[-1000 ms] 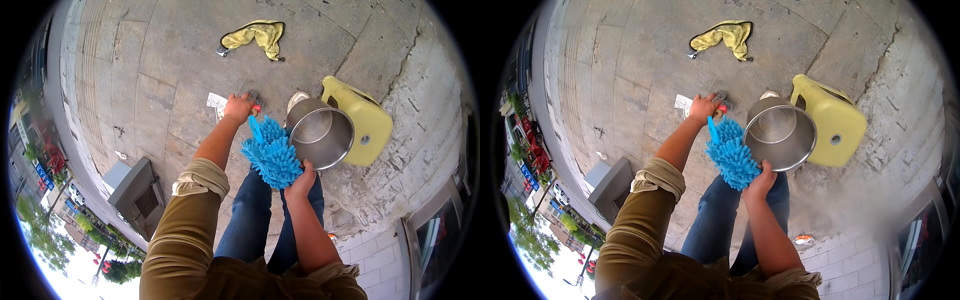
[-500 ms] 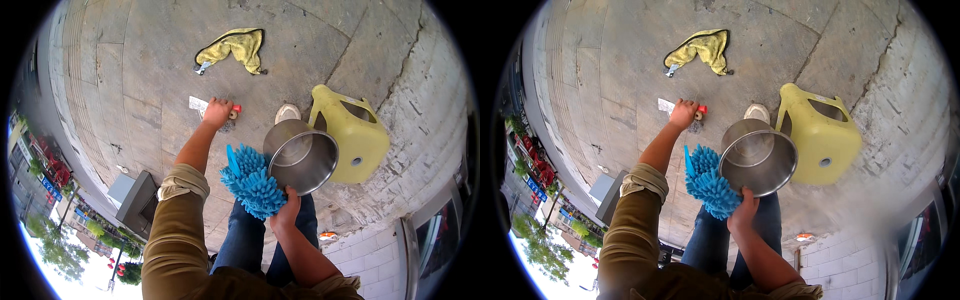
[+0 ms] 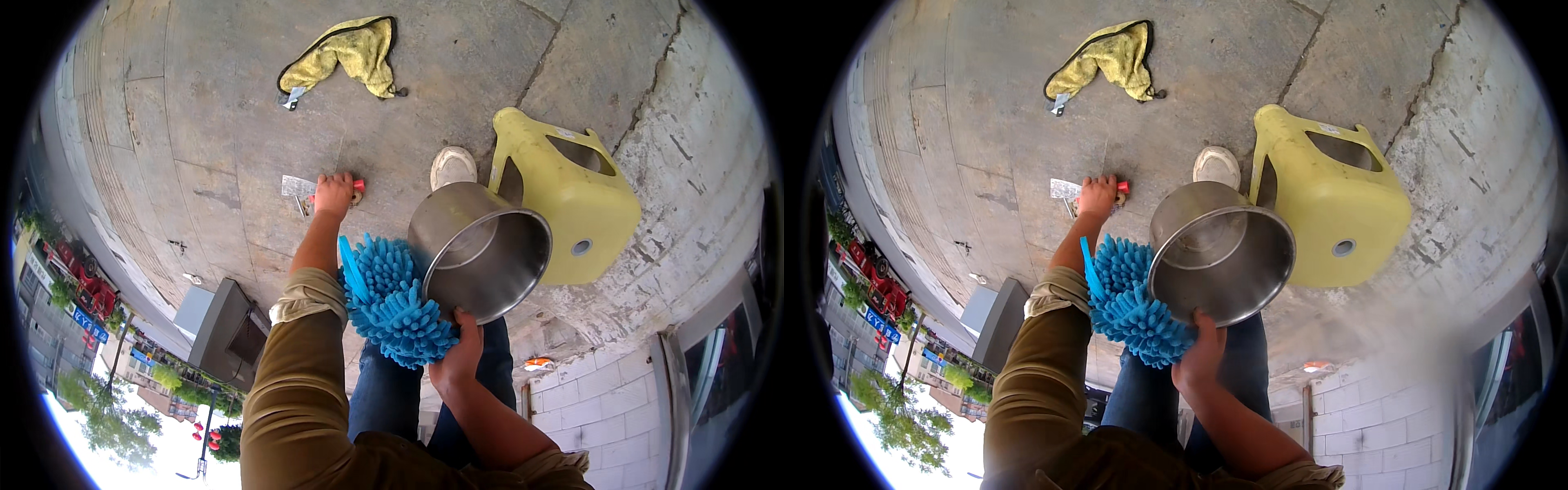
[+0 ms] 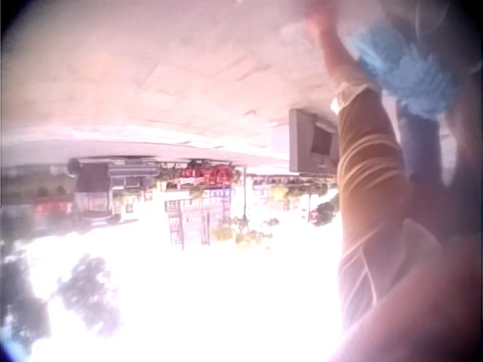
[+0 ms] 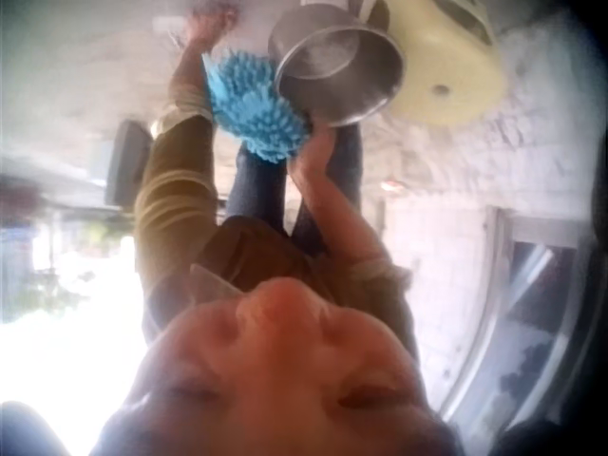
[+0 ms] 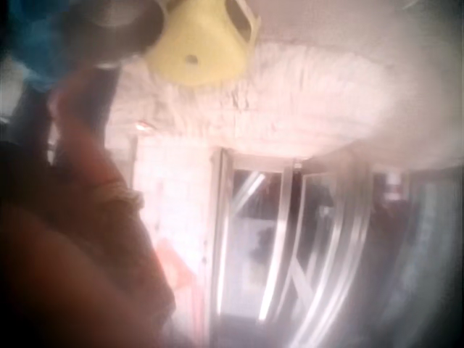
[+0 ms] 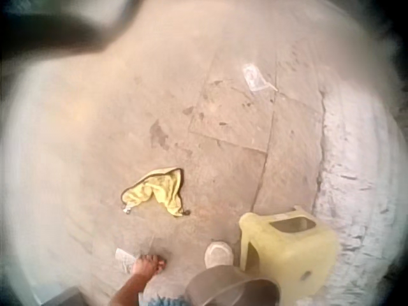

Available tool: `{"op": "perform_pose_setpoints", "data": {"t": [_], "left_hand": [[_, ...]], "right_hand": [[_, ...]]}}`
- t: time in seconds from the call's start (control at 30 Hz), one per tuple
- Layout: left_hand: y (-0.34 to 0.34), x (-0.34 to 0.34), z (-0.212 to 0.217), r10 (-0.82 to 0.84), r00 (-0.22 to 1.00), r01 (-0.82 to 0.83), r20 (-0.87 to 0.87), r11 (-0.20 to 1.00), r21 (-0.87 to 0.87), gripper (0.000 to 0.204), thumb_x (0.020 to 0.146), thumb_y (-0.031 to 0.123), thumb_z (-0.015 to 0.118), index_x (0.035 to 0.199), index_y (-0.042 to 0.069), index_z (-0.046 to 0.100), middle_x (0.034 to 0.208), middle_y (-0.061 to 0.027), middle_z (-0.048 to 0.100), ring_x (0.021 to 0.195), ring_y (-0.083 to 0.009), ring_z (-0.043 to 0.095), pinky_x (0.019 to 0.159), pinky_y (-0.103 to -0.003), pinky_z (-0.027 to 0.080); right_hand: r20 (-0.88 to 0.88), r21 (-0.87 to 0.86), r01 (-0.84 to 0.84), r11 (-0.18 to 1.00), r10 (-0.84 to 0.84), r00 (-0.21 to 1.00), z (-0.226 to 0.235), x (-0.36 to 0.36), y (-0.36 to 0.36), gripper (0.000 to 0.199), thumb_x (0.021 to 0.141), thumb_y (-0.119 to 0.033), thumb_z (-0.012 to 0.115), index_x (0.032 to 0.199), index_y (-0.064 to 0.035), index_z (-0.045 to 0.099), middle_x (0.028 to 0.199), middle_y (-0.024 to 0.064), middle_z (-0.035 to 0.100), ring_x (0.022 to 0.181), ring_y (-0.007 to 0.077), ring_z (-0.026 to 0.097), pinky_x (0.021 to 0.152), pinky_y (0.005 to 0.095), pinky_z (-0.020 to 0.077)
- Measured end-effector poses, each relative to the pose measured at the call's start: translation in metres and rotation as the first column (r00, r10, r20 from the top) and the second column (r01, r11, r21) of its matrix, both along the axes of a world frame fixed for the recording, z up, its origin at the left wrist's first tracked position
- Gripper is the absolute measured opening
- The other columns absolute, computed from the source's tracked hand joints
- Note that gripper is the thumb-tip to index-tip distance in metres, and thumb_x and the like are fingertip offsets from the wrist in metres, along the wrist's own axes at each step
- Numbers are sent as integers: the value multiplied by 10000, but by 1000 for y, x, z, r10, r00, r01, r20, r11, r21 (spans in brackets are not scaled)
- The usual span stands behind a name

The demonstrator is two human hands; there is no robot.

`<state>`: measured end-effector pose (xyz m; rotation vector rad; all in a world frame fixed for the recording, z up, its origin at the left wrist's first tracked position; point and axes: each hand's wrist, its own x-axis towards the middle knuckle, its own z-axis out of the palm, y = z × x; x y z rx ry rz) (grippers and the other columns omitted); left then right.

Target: The person retrieves a metal frame from a cluttered workshop and carries it outside to a range hood. They attach the frame to the hood, then return inside to wash their hands at a sink and dry them with a cloth. Finally, they pick up a smartphone.

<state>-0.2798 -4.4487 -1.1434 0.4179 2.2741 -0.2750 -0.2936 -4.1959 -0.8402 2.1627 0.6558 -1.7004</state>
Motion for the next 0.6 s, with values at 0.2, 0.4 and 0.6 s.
{"op": "perform_pose_setpoints", "data": {"t": [0.2, 0.4, 0.6], "left_hand": [[-1, -67, 14, 206, 977, -195, -51, 966, 167, 89, 762, 172, 576, 810, 98, 585, 801, -99, 632, 742, -260, 621, 734, -373, 431], [46, -215, 23, 519, 821, -375, -238, 805, 460, 313, 764, 96, 557, 1075, 123, 571, 985, -124, 598, 816, -325, 614, 692, -428, 497], [59, -241, 1, 406, 887, -343, -219, 898, 275, 461, 785, 61, 511, 1236, 151, 482, 1099, -140, 591, 863, -319, 626, 724, -423, 505]], "right_hand": [[37, 44, -37, 998, 36, 999, -6, 6, -4, 420, 814, -150, 548, 1201, -34, 434, 1122, 98, 506, 1035, 226, 514, 895, 358, 411], [-106, 20, -15, 1000, 17, 994, -8, 7, 0, 421, 810, -147, 557, 1187, -7, 434, 1123, 111, 516, 1042, 228, 514, 906, 351, 402], [-35, 69, 13, 998, -11, 999, -4, 3, 5, 405, 808, -131, 561, 1170, 1, 435, 1135, 113, 508, 1046, 217, 509, 912, 340, 394]]}}
